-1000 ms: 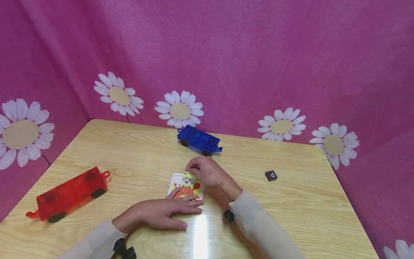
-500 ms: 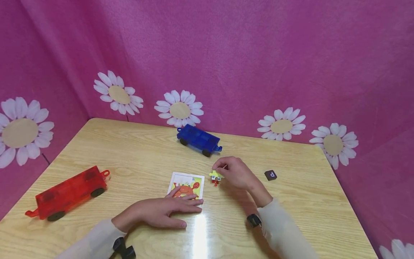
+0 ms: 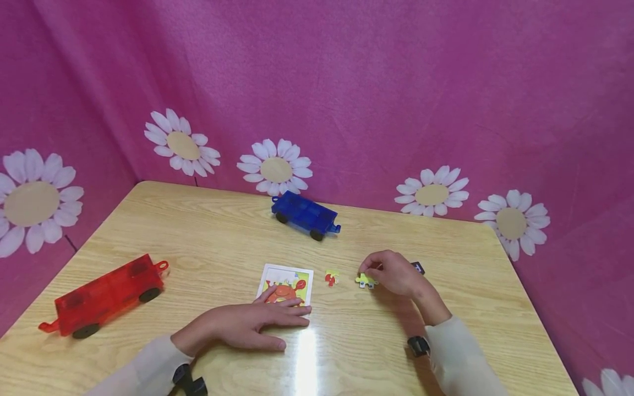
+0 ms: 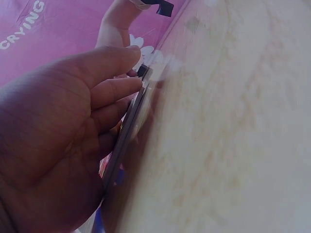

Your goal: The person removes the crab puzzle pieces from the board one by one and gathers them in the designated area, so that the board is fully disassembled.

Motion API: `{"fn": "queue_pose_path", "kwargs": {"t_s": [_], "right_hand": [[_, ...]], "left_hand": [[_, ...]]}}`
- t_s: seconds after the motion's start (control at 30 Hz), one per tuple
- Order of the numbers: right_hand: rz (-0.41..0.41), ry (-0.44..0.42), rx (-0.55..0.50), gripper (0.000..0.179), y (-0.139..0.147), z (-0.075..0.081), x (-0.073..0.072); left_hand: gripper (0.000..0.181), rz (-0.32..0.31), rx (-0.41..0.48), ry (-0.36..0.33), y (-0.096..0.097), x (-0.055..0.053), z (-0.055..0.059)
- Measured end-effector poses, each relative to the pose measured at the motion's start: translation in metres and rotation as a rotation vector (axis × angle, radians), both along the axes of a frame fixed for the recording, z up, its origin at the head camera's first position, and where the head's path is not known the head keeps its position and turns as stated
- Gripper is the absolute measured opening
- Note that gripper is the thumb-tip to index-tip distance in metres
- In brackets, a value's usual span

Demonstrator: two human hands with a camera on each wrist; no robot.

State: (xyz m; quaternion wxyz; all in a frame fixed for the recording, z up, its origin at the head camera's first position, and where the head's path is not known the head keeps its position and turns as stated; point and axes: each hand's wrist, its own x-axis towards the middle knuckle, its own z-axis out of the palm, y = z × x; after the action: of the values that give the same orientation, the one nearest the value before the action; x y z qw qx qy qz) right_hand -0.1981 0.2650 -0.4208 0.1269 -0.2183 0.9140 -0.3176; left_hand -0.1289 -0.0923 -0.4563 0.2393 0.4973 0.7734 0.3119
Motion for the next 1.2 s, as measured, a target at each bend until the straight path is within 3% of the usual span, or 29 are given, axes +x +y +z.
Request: {"fn": "queue_pose_path", "kwargs": {"t_s": [0.37,0.7,1.0,1.2], "right_hand": [[-0.012,-0.013,-0.005,0.014,0.005,-0.005,0.000],[-0.023,0.049,0.009,0.012,0.002,-0.004,0.000],[0.024,0.019,-0.054,0.013,-0.032,-0.001,0.002],[0.112,0.027,-0.057,0.017,-0.061,-0.002,0.003]], "left_hand": [[0.056,-0.001,0.006,0.013,0.001,0.001,-0.001],[0.056,0.004,-0.001,-0.004,0.000,-0.001,-0.003],[0.056,0.005,-0.001,0.008,0.000,0.000,-0.002],[0.056,0.007,-0.006,0.009,0.000,-0.001,-0.002]]}}
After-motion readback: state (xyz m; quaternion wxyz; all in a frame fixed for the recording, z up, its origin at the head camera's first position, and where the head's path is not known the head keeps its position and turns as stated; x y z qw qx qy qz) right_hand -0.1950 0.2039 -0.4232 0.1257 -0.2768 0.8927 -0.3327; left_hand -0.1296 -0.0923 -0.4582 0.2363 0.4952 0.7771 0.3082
